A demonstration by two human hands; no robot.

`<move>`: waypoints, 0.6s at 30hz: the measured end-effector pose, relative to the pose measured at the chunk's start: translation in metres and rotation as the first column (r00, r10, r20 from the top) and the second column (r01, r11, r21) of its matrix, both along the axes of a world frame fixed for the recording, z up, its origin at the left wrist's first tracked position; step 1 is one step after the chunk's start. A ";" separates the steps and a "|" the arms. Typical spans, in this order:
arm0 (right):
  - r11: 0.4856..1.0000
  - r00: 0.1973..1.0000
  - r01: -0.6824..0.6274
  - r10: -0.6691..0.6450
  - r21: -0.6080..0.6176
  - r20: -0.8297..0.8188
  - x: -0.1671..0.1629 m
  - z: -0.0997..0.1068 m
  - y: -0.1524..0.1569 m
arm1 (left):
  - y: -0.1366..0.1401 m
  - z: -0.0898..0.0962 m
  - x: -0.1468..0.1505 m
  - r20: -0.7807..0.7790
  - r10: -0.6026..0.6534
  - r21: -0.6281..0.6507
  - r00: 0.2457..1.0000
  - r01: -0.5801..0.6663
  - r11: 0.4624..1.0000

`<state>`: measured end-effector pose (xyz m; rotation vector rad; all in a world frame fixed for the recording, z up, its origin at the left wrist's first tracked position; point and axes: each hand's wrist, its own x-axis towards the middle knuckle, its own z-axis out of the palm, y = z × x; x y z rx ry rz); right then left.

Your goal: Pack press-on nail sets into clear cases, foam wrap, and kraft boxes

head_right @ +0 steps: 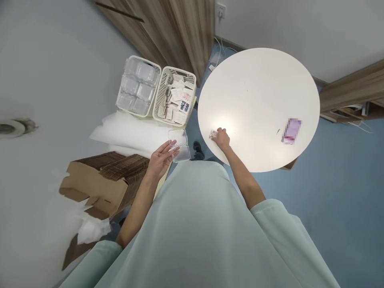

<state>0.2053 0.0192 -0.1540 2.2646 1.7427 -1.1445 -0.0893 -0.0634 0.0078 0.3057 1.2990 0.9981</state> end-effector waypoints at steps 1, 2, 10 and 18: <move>1.000 0.999 -0.020 0.021 -0.010 0.036 -0.003 -0.003 0.001 | -0.002 -0.001 -0.004 0.000 0.015 -0.002 1.000 -0.015 1.000; 0.999 0.997 -0.039 0.040 -0.013 0.063 -0.005 -0.005 0.001 | -0.003 -0.001 -0.008 0.001 0.027 -0.006 1.000 -0.027 1.000; 1.000 0.998 -0.010 0.010 0.012 0.061 -0.002 -0.004 -0.006 | 0.002 -0.007 -0.006 0.036 0.005 -0.024 0.999 -0.005 1.000; 0.965 0.951 0.207 -0.160 0.159 -0.265 0.042 0.032 -0.032 | 0.030 -0.015 0.032 0.101 -0.192 -0.018 0.976 0.195 0.981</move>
